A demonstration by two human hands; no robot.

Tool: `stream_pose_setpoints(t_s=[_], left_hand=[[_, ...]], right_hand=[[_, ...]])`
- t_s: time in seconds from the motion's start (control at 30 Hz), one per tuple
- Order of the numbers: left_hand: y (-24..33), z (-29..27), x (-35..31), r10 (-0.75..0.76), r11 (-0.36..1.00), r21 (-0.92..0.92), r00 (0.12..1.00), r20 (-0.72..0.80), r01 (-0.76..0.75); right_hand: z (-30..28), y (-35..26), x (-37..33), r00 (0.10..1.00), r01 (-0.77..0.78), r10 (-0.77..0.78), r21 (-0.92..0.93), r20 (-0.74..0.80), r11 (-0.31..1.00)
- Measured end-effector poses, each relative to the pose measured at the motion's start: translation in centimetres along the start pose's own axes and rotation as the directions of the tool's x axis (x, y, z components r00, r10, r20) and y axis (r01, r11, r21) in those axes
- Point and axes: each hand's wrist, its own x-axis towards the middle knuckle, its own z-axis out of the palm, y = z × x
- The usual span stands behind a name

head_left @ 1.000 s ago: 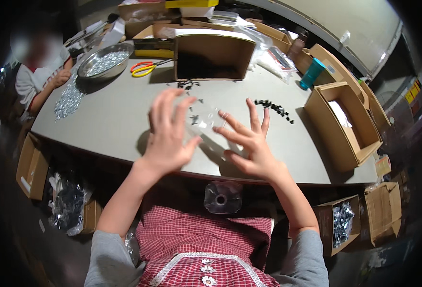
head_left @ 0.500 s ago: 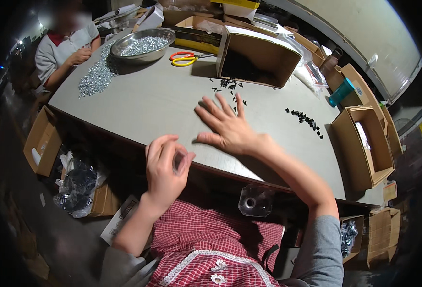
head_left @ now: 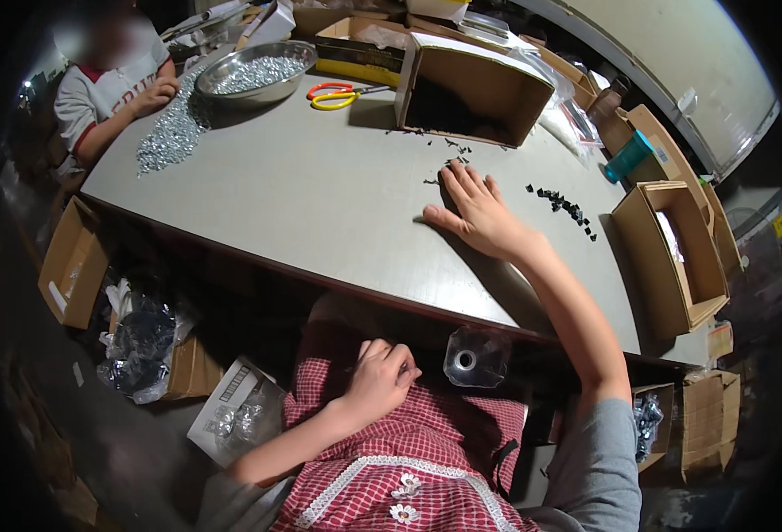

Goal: The person sorts small black parts by hand, placing them into a plastic bag.

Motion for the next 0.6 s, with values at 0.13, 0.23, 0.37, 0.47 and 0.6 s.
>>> stream_pose_setpoints(t_s=[0.13,0.23,0.37,0.47,0.6], left_hand=[[-1.1,4.9,0.6,-0.12,0.984,-0.106,0.971,0.209,0.145],[-2.0,8.8,1.4,-0.142,0.985,-0.055,0.948,0.284,0.164],[-1.0,11.8,2.4,-0.119,0.948,-0.246,0.943,0.309,0.2],[0.8,12.7,2.9,-0.03,0.815,-0.578,0.999,0.032,0.043],[-0.1,11.4,2.3,-0.056,0.795,-0.593,0.989,0.136,0.127]], right_hand=[[-1.6,-0.9,-6.2,0.999,0.01,-0.011,0.015,0.053,1.0],[-3.3,-2.4,-9.7,0.99,0.027,-0.018,-0.06,0.142,0.998],[-3.3,-2.0,-13.4,0.998,-0.032,0.034,-0.024,0.062,0.999],[-4.2,-2.3,-15.6,0.996,-0.01,0.012,-0.018,0.091,1.0],[-4.8,-2.7,-18.1,0.99,-0.034,0.044,-0.076,0.134,0.997]])
